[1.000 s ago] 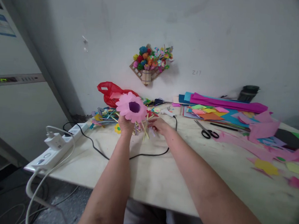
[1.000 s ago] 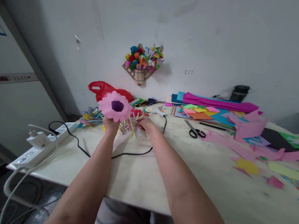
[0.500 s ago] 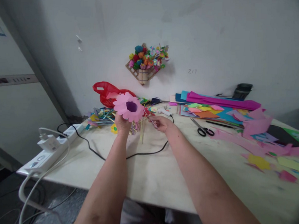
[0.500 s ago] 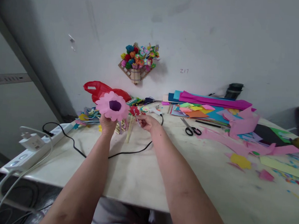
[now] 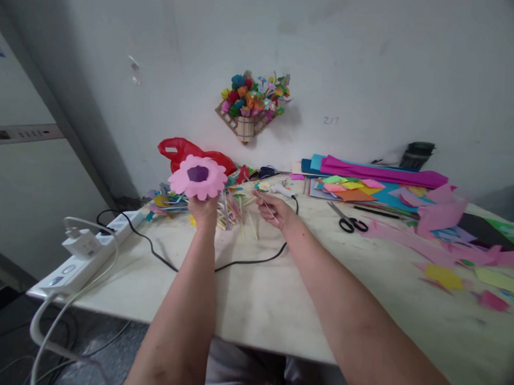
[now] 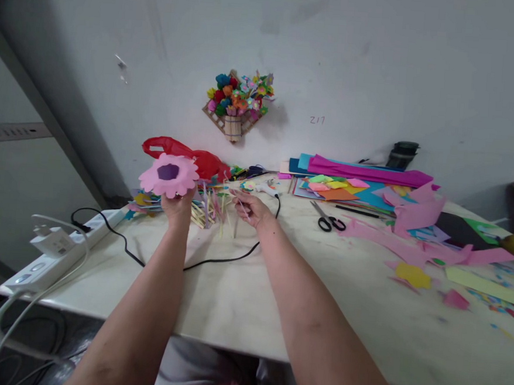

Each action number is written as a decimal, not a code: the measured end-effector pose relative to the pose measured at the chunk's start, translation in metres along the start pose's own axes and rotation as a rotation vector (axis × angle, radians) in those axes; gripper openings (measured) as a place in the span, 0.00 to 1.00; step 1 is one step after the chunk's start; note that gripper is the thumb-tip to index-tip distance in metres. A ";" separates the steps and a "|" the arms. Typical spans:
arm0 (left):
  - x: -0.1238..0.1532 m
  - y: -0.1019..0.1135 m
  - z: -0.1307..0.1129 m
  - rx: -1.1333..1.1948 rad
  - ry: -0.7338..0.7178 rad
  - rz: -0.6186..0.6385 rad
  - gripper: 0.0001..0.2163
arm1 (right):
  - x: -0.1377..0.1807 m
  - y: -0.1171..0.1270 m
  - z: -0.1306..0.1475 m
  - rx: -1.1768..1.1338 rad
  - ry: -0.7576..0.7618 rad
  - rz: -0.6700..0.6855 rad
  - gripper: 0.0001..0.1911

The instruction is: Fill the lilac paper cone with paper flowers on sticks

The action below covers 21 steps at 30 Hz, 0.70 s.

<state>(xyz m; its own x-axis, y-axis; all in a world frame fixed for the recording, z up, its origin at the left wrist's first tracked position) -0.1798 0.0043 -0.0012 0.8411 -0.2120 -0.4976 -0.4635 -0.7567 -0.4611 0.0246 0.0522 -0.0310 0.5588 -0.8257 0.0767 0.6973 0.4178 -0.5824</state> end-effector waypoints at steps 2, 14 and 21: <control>-0.002 -0.001 -0.003 0.140 0.050 -0.021 0.23 | -0.001 0.002 -0.003 0.011 -0.019 -0.006 0.06; -0.006 0.003 0.009 0.332 0.288 -0.052 0.26 | -0.001 -0.005 -0.003 -0.049 -0.006 0.098 0.07; -0.007 0.002 0.009 0.252 0.237 -0.071 0.27 | -0.005 0.003 -0.003 0.002 -0.028 -0.046 0.07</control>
<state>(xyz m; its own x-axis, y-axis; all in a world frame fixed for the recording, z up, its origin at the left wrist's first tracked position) -0.1893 0.0096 -0.0050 0.9013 -0.3241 -0.2875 -0.4310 -0.6048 -0.6696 0.0224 0.0568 -0.0361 0.5381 -0.8334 0.1259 0.7234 0.3799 -0.5765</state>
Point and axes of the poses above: each hand's wrist, its own x-axis away from the middle knuckle, its own y-axis out of the back of the hand, z = x × y, the point moved 6 cm from there along -x, towards the middle knuckle, and after that the axes turned 13 degrees about -z, right-handed, at the moved point
